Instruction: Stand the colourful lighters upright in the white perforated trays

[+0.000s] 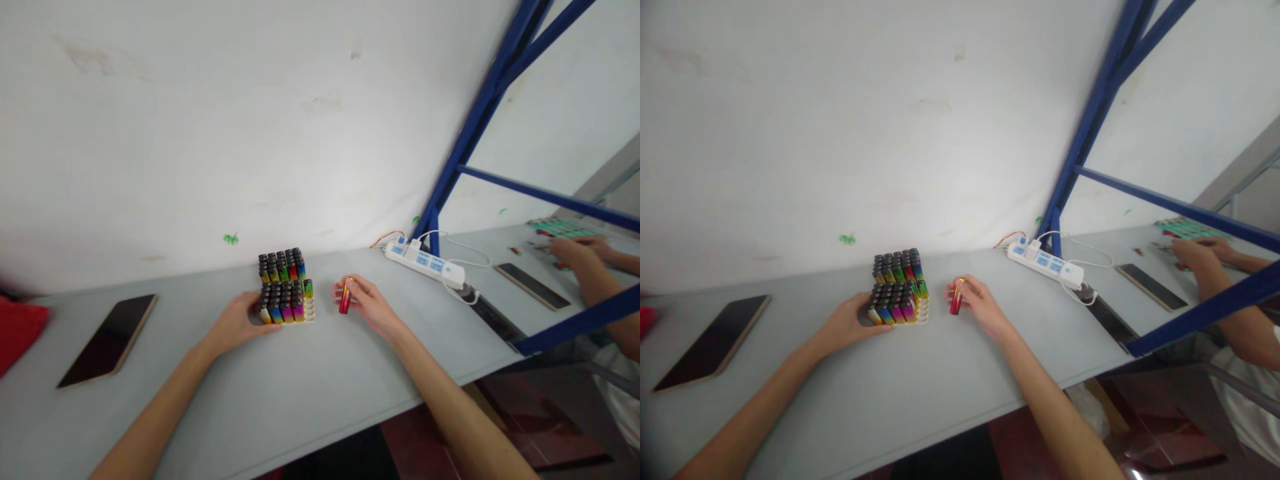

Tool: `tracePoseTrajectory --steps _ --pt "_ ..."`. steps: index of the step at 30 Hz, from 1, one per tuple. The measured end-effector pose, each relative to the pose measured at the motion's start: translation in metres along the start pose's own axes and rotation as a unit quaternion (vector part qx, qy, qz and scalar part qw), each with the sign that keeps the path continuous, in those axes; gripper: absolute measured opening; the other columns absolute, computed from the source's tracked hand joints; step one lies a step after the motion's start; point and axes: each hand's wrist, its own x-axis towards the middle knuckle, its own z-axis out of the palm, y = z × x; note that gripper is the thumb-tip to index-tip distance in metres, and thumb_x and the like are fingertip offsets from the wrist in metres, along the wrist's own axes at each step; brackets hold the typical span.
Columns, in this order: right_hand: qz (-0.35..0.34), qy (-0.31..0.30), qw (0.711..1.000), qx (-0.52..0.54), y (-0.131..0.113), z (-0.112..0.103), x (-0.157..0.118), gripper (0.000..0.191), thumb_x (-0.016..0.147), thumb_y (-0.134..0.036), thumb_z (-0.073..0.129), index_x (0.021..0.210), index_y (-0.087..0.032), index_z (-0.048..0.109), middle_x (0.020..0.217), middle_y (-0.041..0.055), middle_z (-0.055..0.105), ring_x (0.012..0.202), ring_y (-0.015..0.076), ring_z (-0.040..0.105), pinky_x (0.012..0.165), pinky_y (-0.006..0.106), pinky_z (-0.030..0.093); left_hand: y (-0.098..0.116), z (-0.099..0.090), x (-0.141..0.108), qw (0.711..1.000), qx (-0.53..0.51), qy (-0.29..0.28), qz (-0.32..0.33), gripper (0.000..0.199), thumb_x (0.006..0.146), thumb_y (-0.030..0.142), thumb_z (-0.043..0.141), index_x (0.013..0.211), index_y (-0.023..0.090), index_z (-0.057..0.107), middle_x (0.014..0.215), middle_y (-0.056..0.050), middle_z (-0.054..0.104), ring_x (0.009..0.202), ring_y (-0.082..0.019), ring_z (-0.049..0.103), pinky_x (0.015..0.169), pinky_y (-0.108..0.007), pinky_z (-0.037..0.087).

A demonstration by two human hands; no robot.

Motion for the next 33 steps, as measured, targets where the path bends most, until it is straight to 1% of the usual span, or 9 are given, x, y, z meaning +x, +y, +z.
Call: tracePoseTrajectory --steps 3,7,11,16,21,24,29,31,33 --pt "0.018 -0.051 0.999 0.002 -0.006 0.012 0.020 0.066 0.083 -0.086 0.082 0.108 -0.027 0.067 0.073 -0.0046 0.064 0.063 0.0162 0.061 0.065 0.031 0.056 -0.002 0.005 -0.004 1.000 -0.009 0.008 0.017 0.061 0.071 0.075 0.089 0.106 0.025 0.081 0.114 -0.013 0.086 0.104 -0.041 0.080 0.098 -0.053 0.066" --pt "0.017 -0.071 0.996 -0.049 0.000 0.022 0.045 0.064 0.090 -0.082 0.077 0.120 -0.026 0.071 0.064 -0.0116 0.043 0.051 0.0095 0.033 0.047 0.022 0.030 -0.002 0.005 -0.004 1.000 -0.015 0.001 0.024 0.062 0.072 0.075 0.089 0.108 0.025 0.081 0.116 -0.013 0.086 0.109 -0.042 0.080 0.102 -0.054 0.064" --pt "0.005 -0.046 0.999 -0.027 0.017 0.022 0.056 0.068 0.081 -0.077 0.085 0.119 -0.022 0.075 0.077 -0.0059 0.059 0.060 0.0098 0.042 0.052 0.023 0.031 0.002 0.003 -0.004 0.999 -0.010 -0.007 0.030 0.058 0.074 0.074 0.088 0.103 0.025 0.081 0.110 -0.013 0.085 0.106 -0.042 0.080 0.099 -0.054 0.065" --pt "-0.022 0.044 0.998 -0.046 0.025 0.012 0.051 0.074 0.075 -0.079 0.086 0.119 -0.021 0.072 0.070 -0.0052 0.065 0.053 0.0101 0.041 0.050 0.024 0.026 0.007 0.001 -0.007 1.000 -0.008 -0.009 0.029 0.057 0.077 0.074 0.086 0.102 0.023 0.081 0.107 -0.013 0.085 0.103 -0.041 0.079 0.095 -0.053 0.065" --pt "-0.014 0.136 0.987 -0.081 0.026 0.010 0.049 0.070 0.063 -0.081 0.093 0.092 -0.022 0.069 0.051 -0.0096 0.050 0.046 0.0100 0.034 0.047 0.026 0.021 0.009 0.000 -0.008 1.000 0.004 -0.016 0.019 0.058 0.077 0.075 0.086 0.101 0.023 0.079 0.107 -0.011 0.084 0.104 -0.039 0.078 0.096 -0.050 0.064" --pt "-0.035 0.160 0.982 -0.091 0.027 0.012 0.049 0.072 0.060 -0.086 0.092 0.082 -0.020 0.072 0.051 -0.0086 0.045 0.050 0.0106 0.035 0.048 0.027 0.027 0.009 -0.001 -0.009 1.000 0.001 -0.016 0.015 0.057 0.077 0.074 0.086 0.101 0.023 0.079 0.109 -0.012 0.084 0.106 -0.039 0.078 0.098 -0.050 0.063" --pt "-0.076 0.082 0.990 -0.087 0.027 0.019 0.045 0.076 0.077 -0.097 0.076 0.078 -0.022 0.068 0.073 0.0018 0.064 0.068 0.0168 0.057 0.064 0.031 0.051 0.008 0.000 -0.009 1.000 -0.010 -0.015 0.017 0.054 0.077 0.074 0.086 0.102 0.026 0.080 0.108 -0.013 0.084 0.108 -0.042 0.079 0.097 -0.053 0.065" --pt "-0.067 0.028 0.994 -0.077 0.027 0.024 0.042 0.073 0.081 -0.096 0.074 0.083 -0.023 0.065 0.076 0.0015 0.064 0.068 0.0175 0.058 0.066 0.032 0.054 0.007 0.000 -0.008 1.000 -0.009 -0.014 0.014 0.054 0.075 0.074 0.087 0.101 0.027 0.080 0.107 -0.014 0.084 0.106 -0.043 0.079 0.097 -0.056 0.065" --pt "-0.045 -0.005 0.997 -0.061 0.028 0.030 0.039 0.072 0.082 -0.096 0.074 0.087 -0.026 0.060 0.071 -0.0030 0.055 0.060 0.0154 0.050 0.057 0.031 0.050 0.007 0.001 -0.008 1.000 -0.008 -0.013 0.014 0.054 0.074 0.074 0.088 0.101 0.027 0.081 0.108 -0.014 0.084 0.106 -0.043 0.079 0.097 -0.056 0.065"
